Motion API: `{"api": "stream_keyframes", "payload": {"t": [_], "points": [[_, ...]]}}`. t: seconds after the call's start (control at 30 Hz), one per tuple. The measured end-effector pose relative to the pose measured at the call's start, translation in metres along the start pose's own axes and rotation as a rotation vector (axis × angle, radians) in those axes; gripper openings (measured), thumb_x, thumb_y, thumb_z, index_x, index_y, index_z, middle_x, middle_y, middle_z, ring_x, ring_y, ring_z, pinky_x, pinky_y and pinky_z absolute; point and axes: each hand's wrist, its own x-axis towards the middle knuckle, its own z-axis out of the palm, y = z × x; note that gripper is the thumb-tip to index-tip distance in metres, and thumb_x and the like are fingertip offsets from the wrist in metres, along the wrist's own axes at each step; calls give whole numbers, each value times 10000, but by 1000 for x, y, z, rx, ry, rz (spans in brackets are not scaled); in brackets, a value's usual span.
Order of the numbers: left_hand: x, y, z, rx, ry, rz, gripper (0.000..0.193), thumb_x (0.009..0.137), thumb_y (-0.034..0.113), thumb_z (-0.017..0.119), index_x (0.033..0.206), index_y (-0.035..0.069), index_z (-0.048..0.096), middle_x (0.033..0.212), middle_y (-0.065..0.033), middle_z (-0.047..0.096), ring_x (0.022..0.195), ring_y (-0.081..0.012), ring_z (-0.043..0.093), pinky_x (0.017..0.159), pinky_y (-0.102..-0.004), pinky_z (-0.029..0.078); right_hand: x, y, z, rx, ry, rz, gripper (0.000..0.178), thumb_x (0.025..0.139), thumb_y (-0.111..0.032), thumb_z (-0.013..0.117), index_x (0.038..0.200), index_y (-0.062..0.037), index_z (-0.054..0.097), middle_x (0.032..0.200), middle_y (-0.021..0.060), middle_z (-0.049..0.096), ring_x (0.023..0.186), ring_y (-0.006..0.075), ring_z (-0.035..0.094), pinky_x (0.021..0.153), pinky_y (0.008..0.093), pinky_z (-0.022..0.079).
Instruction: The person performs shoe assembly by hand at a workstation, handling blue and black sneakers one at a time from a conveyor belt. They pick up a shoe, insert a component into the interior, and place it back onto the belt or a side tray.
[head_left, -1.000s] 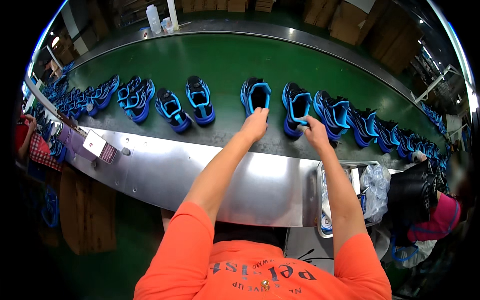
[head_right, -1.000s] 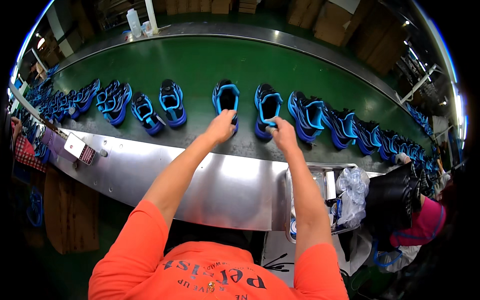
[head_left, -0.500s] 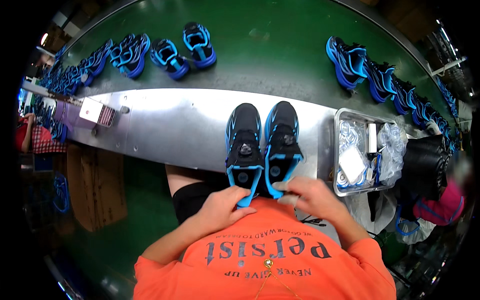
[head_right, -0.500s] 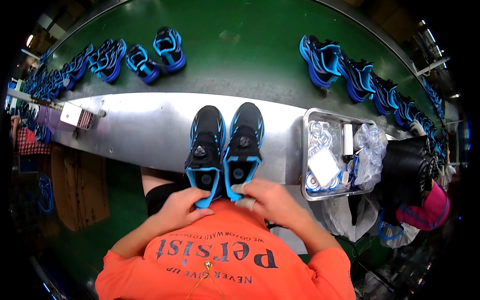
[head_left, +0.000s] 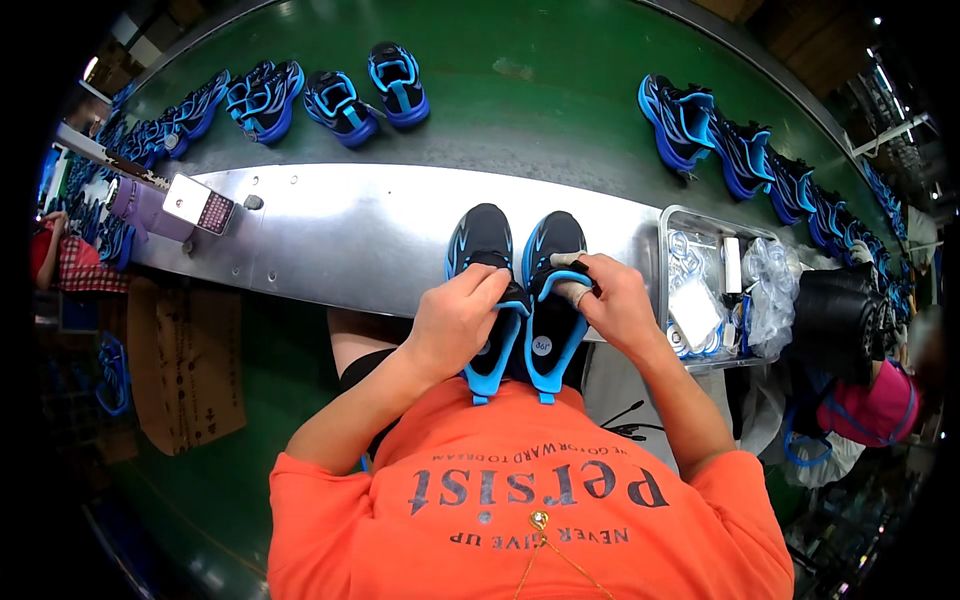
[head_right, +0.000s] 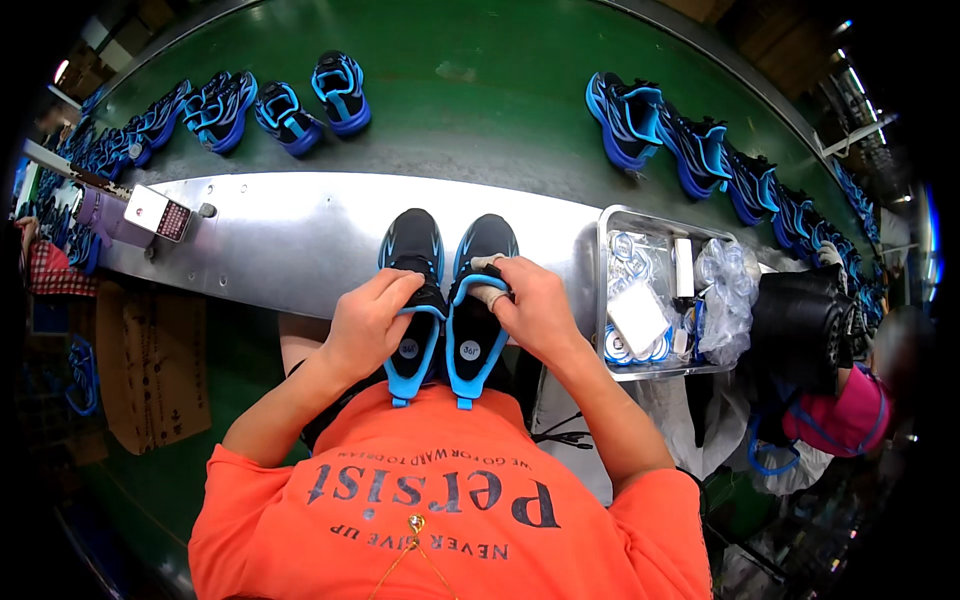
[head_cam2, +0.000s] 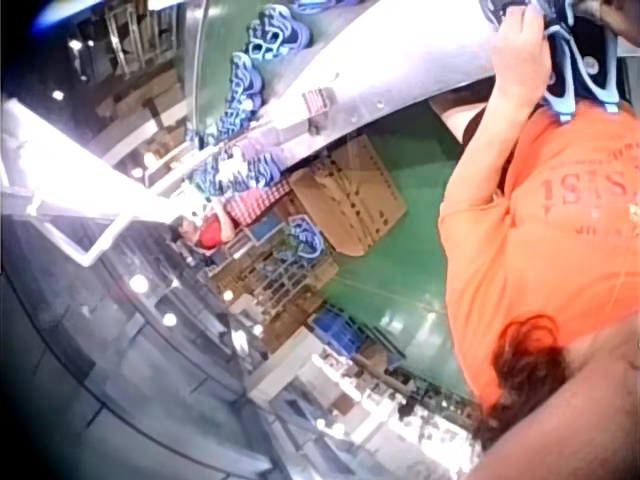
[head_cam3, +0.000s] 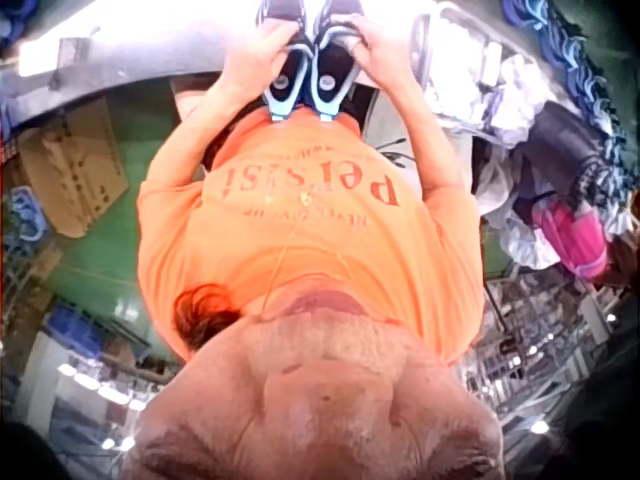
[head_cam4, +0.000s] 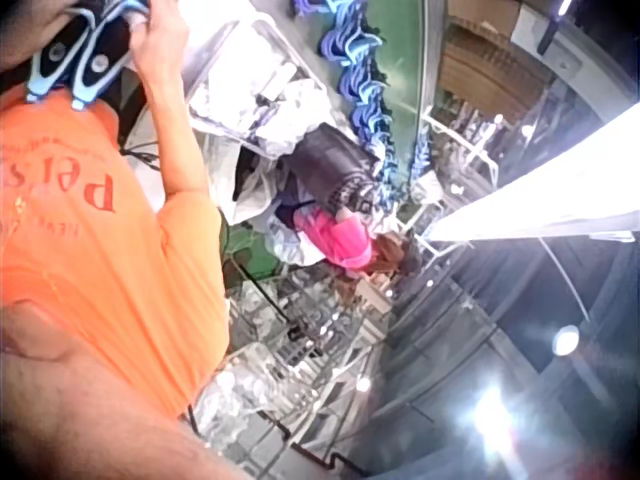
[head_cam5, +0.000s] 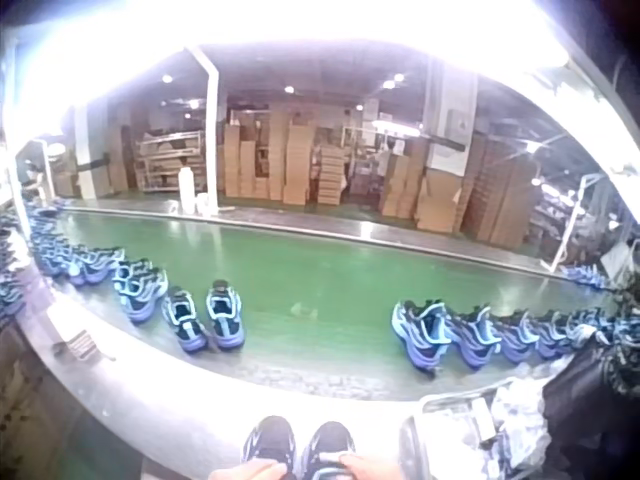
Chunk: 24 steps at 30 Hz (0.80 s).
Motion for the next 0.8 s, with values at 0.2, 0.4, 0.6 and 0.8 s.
{"api": "stream_keyframes", "payload": {"t": [0.2,0.4,0.6,0.8], "points": [[-14,-1,-5,44,-63,12,387,721,-45,671,1096,47,643,1053,-122,657,898,-342,661,754,-396,549,-25,-33,6,-119,12,-116,488,785,-17,711,1258,-117,640,1091,163,584,949,350,637,797,401,535],[-24,-2,-2,219,-98,122,338,747,9,635,1069,98,683,1146,-110,635,967,-296,567,817,-385,505,-35,-28,6,-159,-30,-155,522,734,44,679,1233,-107,646,1205,174,557,1059,358,594,866,406,534],[-40,1,-9,455,-160,144,306,745,77,627,1049,53,652,1151,-98,597,987,-285,540,820,-371,455,-48,-16,12,-417,-15,-335,464,789,6,610,1235,-118,636,1332,195,524,1139,369,577,911,415,533],[-48,7,-5,413,-148,48,440,705,54,660,1144,53,648,1230,-132,576,1040,-370,511,903,-452,452,-53,-18,31,-290,-17,-265,496,760,10,663,1249,-26,586,1380,310,443,1268,487,477,1036,474,466]]}}
